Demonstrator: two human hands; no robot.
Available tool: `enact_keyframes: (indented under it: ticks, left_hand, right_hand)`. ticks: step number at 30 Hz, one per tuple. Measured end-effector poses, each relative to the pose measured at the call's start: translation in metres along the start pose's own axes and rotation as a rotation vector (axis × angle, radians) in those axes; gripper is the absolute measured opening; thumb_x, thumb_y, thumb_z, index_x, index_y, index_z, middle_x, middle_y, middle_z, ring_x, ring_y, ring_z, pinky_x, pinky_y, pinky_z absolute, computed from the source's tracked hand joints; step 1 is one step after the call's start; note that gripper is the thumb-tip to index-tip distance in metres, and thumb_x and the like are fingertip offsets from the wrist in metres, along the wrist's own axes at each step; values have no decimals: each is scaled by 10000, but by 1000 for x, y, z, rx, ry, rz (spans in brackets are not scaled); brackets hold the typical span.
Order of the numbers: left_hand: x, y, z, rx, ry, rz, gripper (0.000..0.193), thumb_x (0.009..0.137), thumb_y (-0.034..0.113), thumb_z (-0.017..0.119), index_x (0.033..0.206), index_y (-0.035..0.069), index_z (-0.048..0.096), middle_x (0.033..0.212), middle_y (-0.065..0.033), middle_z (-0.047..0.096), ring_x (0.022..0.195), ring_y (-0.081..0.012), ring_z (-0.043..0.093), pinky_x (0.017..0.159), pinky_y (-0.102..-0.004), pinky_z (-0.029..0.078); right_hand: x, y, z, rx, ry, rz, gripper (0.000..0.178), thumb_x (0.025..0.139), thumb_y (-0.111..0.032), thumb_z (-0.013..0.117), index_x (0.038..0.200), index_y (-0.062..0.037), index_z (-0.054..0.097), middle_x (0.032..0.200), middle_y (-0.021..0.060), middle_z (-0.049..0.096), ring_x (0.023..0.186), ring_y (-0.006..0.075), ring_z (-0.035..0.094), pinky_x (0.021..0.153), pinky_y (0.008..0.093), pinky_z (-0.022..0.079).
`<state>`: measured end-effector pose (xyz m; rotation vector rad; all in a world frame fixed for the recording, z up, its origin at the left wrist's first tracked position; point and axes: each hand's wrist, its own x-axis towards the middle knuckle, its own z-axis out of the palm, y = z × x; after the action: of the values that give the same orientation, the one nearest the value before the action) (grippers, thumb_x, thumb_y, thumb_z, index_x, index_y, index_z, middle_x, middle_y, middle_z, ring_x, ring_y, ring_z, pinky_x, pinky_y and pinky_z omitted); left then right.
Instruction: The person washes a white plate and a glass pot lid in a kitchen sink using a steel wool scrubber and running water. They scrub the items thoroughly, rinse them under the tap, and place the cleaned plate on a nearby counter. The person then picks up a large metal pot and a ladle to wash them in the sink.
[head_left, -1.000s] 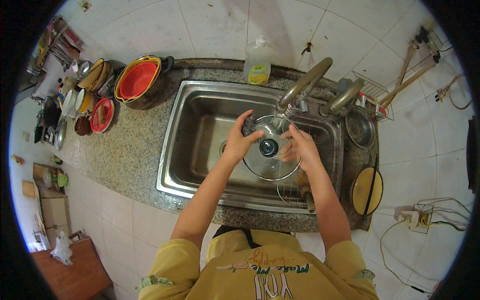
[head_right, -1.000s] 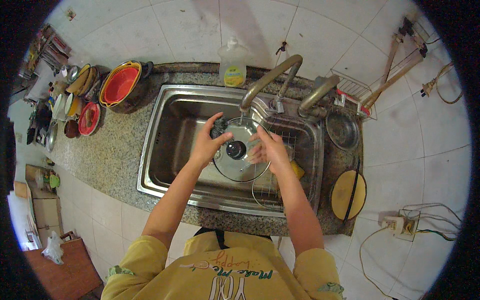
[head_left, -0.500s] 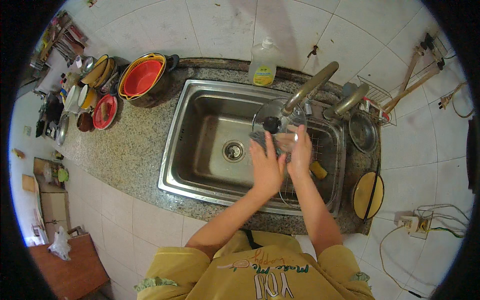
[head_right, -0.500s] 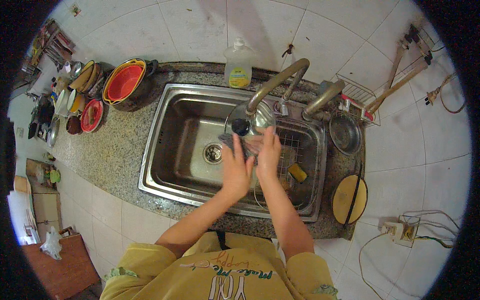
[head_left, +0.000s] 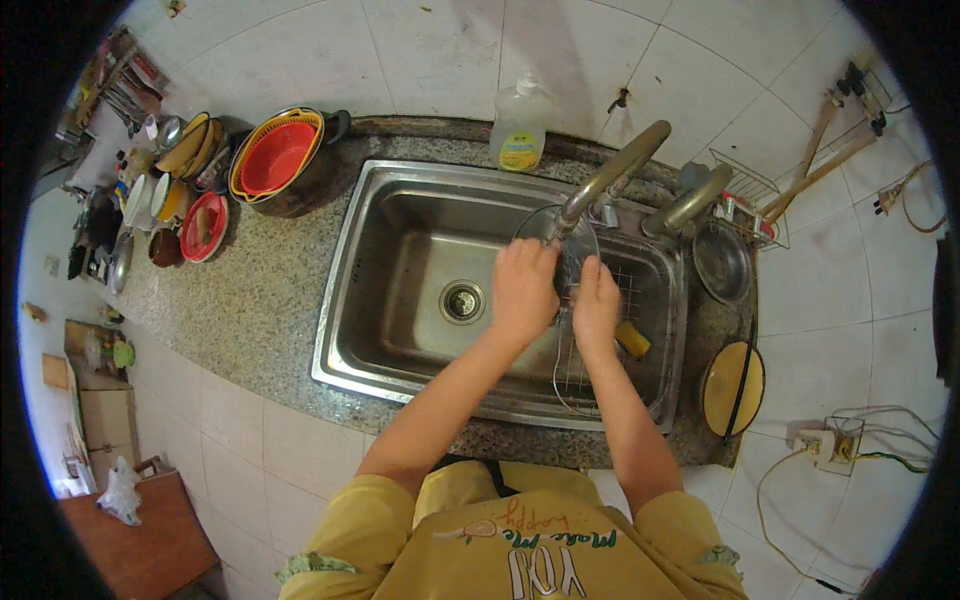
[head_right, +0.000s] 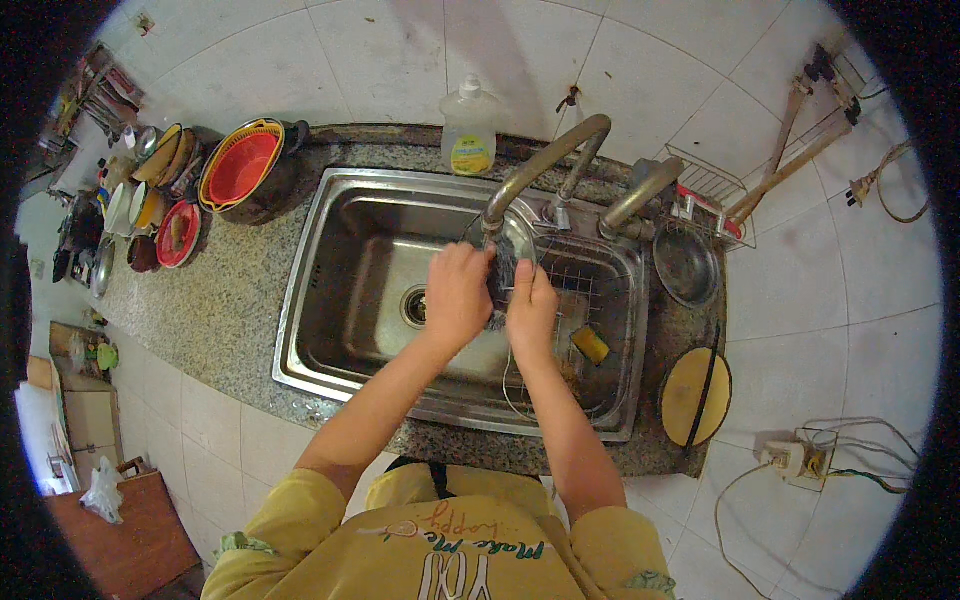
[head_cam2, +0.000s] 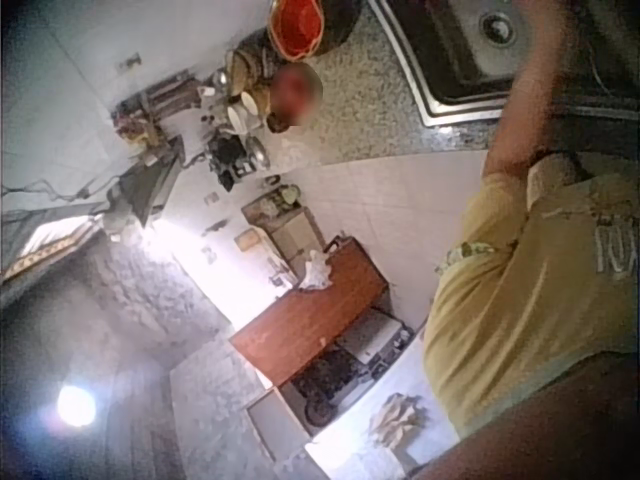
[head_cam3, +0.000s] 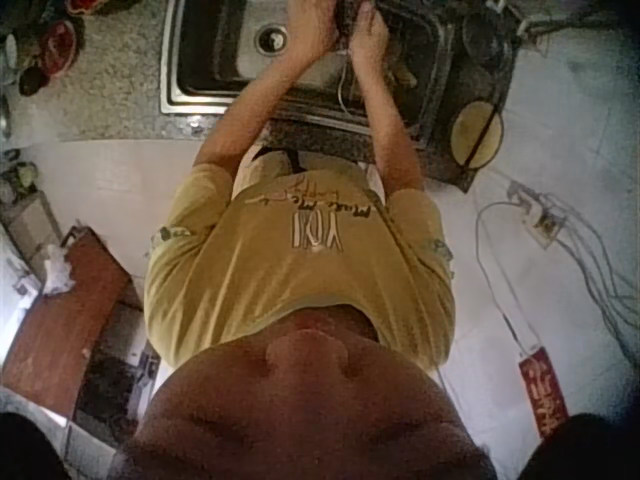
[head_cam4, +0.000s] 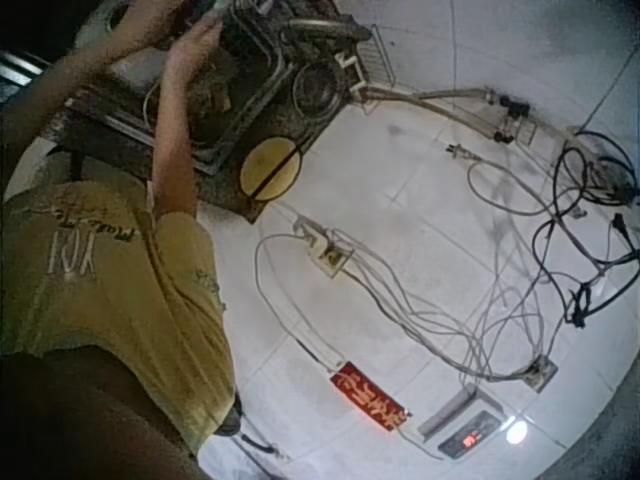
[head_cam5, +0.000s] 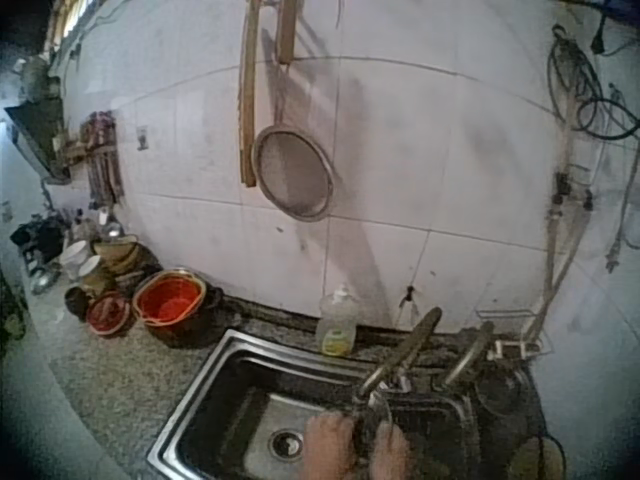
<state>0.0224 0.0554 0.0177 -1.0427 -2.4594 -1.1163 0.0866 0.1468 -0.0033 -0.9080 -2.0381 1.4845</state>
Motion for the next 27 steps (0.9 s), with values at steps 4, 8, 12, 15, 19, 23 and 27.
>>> enact_keyframes:
  ticks: [4, 8, 12, 15, 19, 23, 27]
  left_hand:
    - [21, -25, 18, -222, -14, -397, 191, 624, 28, 546, 796, -28, 606, 685, -174, 575, 667, -338, 560, 614, -383, 442]
    - [15, -24, 20, -379, -40, -454, 205, 657, 6, 536, 846, -4, 614, 720, -177, 558, 708, -349, 539, 647, -379, 436]
    - [-5, 2, 16, -397, -39, -2, 304, 684, -43, 513, 969, 33, 587, 764, -142, 511, 752, -327, 488, 664, -376, 395]
    - [-27, 2, 14, -253, -16, 91, 332, 660, -66, 517, 963, 47, 592, 700, -113, 460, 684, -303, 454, 594, -376, 358]
    - [-70, -17, 6, -261, -186, 124, 350, 658, -71, 516, 977, 54, 589, 717, -99, 447, 694, -261, 449, 608, -352, 351]
    - [-97, -12, 29, -509, -126, -433, 225, 761, -35, 498, 967, 14, 574, 718, -127, 487, 615, -255, 486, 562, -314, 399]
    - [-109, 10, 58, -914, -457, -528, 248, 816, 15, 490, 1060, -3, 530, 848, -72, 533, 771, -148, 528, 706, -275, 453]
  right_hand:
    - [-9, -16, 1, 84, -51, -33, 394, 898, -320, 405, 776, 39, 517, 545, 78, 503, 473, 150, 517, 451, 290, 437]
    - [-11, -9, -1, 19, -91, -91, 399, 892, -332, 419, 762, 28, 531, 545, 64, 509, 480, 163, 517, 464, 317, 418]
    - [6, -7, -15, 146, -50, -40, 409, 882, -344, 443, 736, 25, 545, 612, 41, 534, 593, 129, 495, 568, 323, 380]
    - [8, 15, -10, 338, -24, 143, 411, 880, -347, 449, 819, 39, 577, 730, 72, 574, 649, 123, 511, 620, 277, 414]
    - [11, 8, -25, 740, -91, 370, 408, 875, -327, 456, 946, 67, 538, 840, 139, 597, 729, 194, 595, 667, 291, 486]
    - [24, -7, -35, 708, -186, 289, 330, 861, -235, 490, 989, 70, 488, 916, 191, 588, 883, 284, 591, 751, 348, 498]
    - [28, 5, -26, 890, -369, 356, 184, 838, -92, 501, 979, 25, 493, 1009, 201, 561, 982, 305, 540, 869, 385, 430]
